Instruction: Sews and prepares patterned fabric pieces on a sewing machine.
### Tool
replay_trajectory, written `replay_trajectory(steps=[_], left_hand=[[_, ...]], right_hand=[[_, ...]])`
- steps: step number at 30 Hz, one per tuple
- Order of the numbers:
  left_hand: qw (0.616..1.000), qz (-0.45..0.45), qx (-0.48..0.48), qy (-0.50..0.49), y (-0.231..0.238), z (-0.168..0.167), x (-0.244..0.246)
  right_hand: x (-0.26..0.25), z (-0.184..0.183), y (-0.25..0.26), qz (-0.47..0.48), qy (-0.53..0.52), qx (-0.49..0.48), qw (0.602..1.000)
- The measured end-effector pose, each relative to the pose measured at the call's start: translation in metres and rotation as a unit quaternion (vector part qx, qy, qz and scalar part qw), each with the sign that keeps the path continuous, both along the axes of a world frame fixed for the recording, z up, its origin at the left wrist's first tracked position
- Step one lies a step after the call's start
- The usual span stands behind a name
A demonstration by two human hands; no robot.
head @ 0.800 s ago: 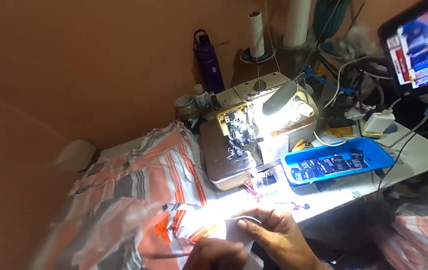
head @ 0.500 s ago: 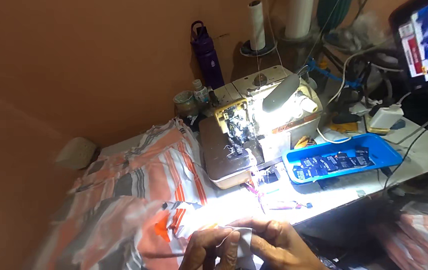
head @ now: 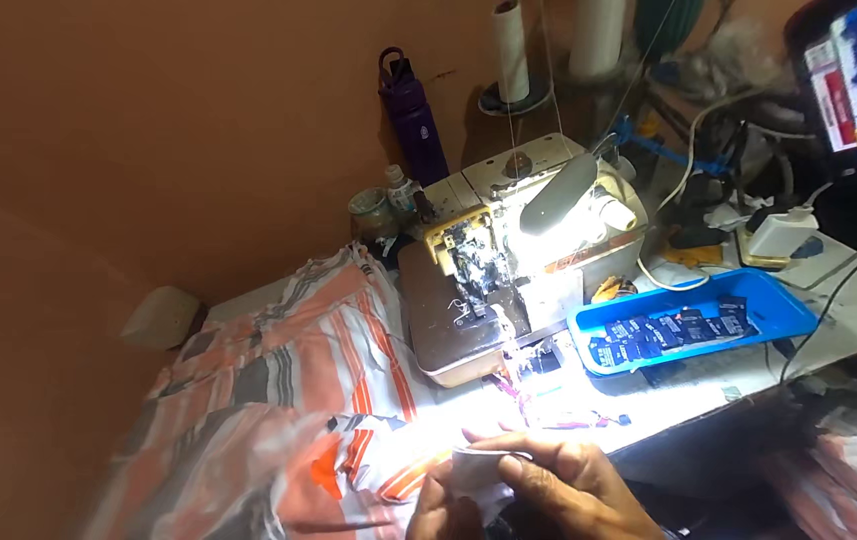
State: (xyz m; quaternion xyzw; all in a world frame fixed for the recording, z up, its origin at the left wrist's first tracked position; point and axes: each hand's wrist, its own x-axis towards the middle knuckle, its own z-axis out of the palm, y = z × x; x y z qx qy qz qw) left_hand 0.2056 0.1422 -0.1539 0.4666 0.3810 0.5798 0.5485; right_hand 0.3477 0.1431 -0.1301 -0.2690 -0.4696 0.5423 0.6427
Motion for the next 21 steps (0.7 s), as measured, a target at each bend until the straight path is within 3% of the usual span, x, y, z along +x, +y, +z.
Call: replay_trajectory(steps=[3, 6, 10, 13, 21], left_hand=[[0.999, -0.034, 0.003, 0.005, 0.003, 0.000, 0.001], [0.979, 0.011, 0.135, 0.155, 0.028, 0.026, 0.004], [0.862, 0.062, 0.334, 0.376, 0.098, 0.048, 0.010], [0.802, 0.089, 0.362, 0.466, 0.137, 0.037, 0.021], [0.803, 0.109, 0.355, 0.467, 0.143, 0.016, 0.021]], right_hand=[[0.009, 0.002, 0.006, -0.076, -0.008, 0.029, 0.997], [0.018, 0.001, 0.019, -0.184, -0.045, 0.033, 0.981], [0.031, -0.013, 0.057, -0.309, -0.123, -0.008, 0.943], [0.032, -0.038, 0.079, -0.369, -0.237, -0.042, 0.897], [0.026, -0.048, 0.080, -0.360, -0.237, -0.067, 0.900]])
